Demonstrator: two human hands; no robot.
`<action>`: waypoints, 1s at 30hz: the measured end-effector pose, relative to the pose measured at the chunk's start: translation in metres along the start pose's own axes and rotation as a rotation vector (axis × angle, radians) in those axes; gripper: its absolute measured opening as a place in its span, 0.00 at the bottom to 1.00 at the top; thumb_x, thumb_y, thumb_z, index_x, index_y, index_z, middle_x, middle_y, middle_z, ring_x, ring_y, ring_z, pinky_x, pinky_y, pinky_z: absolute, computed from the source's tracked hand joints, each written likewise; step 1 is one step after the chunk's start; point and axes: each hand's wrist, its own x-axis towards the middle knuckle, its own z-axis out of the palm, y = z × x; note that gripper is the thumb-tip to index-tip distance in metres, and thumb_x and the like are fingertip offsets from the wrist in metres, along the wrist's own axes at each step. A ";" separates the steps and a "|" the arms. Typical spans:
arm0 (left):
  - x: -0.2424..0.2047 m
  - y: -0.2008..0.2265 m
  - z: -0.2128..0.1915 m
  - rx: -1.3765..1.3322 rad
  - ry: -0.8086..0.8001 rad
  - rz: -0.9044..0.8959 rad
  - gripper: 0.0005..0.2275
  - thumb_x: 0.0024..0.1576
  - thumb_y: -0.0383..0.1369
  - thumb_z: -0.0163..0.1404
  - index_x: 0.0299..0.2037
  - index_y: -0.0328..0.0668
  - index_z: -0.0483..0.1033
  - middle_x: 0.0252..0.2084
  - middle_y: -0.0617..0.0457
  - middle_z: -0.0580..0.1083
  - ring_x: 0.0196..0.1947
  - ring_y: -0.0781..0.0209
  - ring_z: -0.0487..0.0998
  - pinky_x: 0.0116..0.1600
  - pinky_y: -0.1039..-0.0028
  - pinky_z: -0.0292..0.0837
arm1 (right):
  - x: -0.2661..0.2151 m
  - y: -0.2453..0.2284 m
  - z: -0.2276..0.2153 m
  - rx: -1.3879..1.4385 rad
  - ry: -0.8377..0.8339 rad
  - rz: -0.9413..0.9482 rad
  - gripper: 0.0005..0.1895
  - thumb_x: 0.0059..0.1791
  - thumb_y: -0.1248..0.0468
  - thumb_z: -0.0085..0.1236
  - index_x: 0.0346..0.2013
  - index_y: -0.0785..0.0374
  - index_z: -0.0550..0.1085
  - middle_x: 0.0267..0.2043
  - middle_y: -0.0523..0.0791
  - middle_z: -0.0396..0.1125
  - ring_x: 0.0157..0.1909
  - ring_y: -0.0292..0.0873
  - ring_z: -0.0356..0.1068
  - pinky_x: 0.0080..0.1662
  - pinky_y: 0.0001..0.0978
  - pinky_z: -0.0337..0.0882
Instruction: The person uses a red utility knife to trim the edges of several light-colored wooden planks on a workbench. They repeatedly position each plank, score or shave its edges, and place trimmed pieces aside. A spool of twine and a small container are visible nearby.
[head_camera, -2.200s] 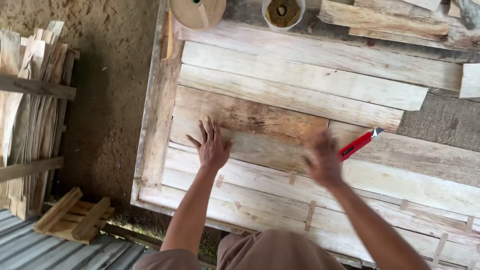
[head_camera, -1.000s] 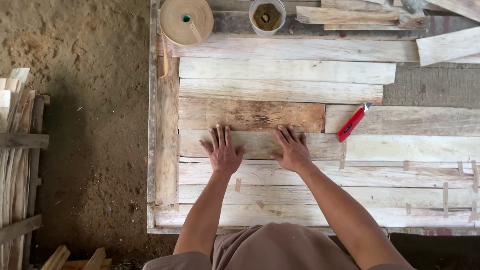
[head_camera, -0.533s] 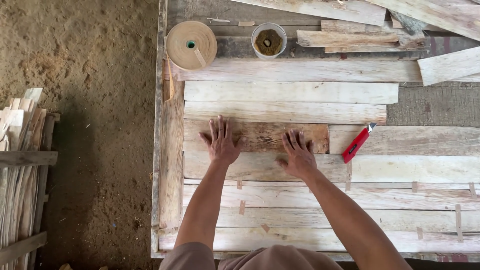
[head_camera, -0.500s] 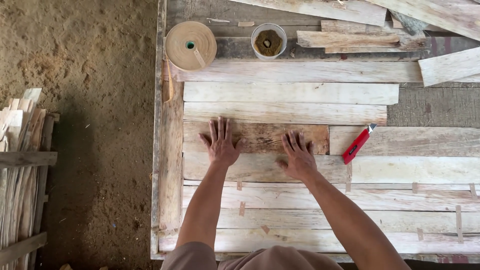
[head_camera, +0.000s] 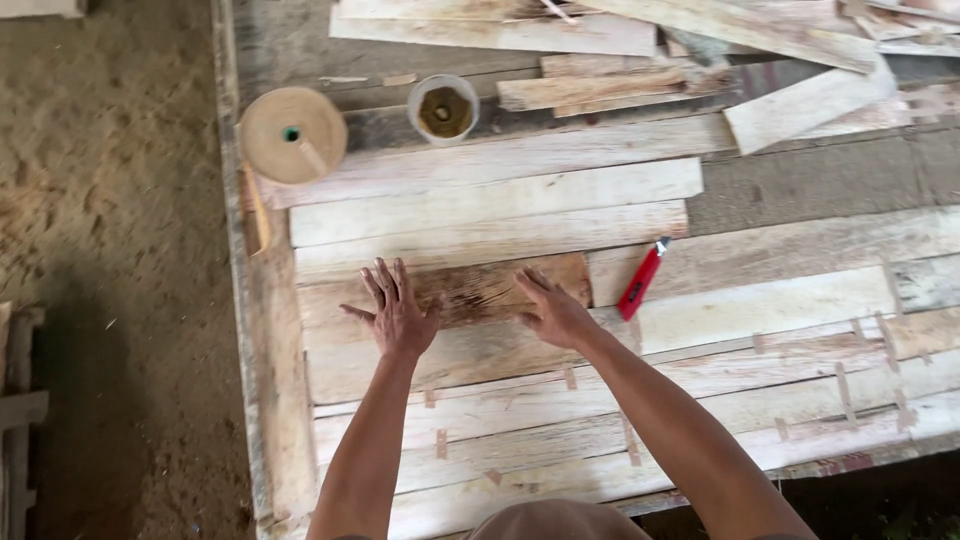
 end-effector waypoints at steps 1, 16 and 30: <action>0.007 0.014 0.004 0.003 -0.004 0.015 0.43 0.60 0.55 0.42 0.79 0.56 0.28 0.81 0.50 0.27 0.78 0.45 0.20 0.67 0.23 0.22 | 0.002 0.020 -0.006 0.004 0.009 0.012 0.39 0.57 0.51 0.50 0.79 0.45 0.44 0.81 0.47 0.37 0.79 0.60 0.38 0.74 0.64 0.44; 0.088 0.210 0.053 0.059 0.072 0.265 0.36 0.64 0.57 0.32 0.79 0.56 0.34 0.81 0.50 0.34 0.80 0.45 0.27 0.67 0.22 0.16 | 0.022 0.256 -0.176 0.264 0.697 0.669 0.31 0.57 0.48 0.53 0.71 0.54 0.61 0.70 0.51 0.52 0.68 0.58 0.60 0.62 0.56 0.68; 0.090 0.214 0.056 0.117 0.043 0.243 0.34 0.65 0.59 0.25 0.79 0.57 0.33 0.81 0.51 0.31 0.79 0.46 0.24 0.69 0.26 0.18 | 0.061 0.292 -0.166 0.922 1.026 0.500 0.22 0.54 0.55 0.67 0.55 0.59 0.66 0.45 0.42 0.57 0.49 0.40 0.60 0.50 0.45 0.61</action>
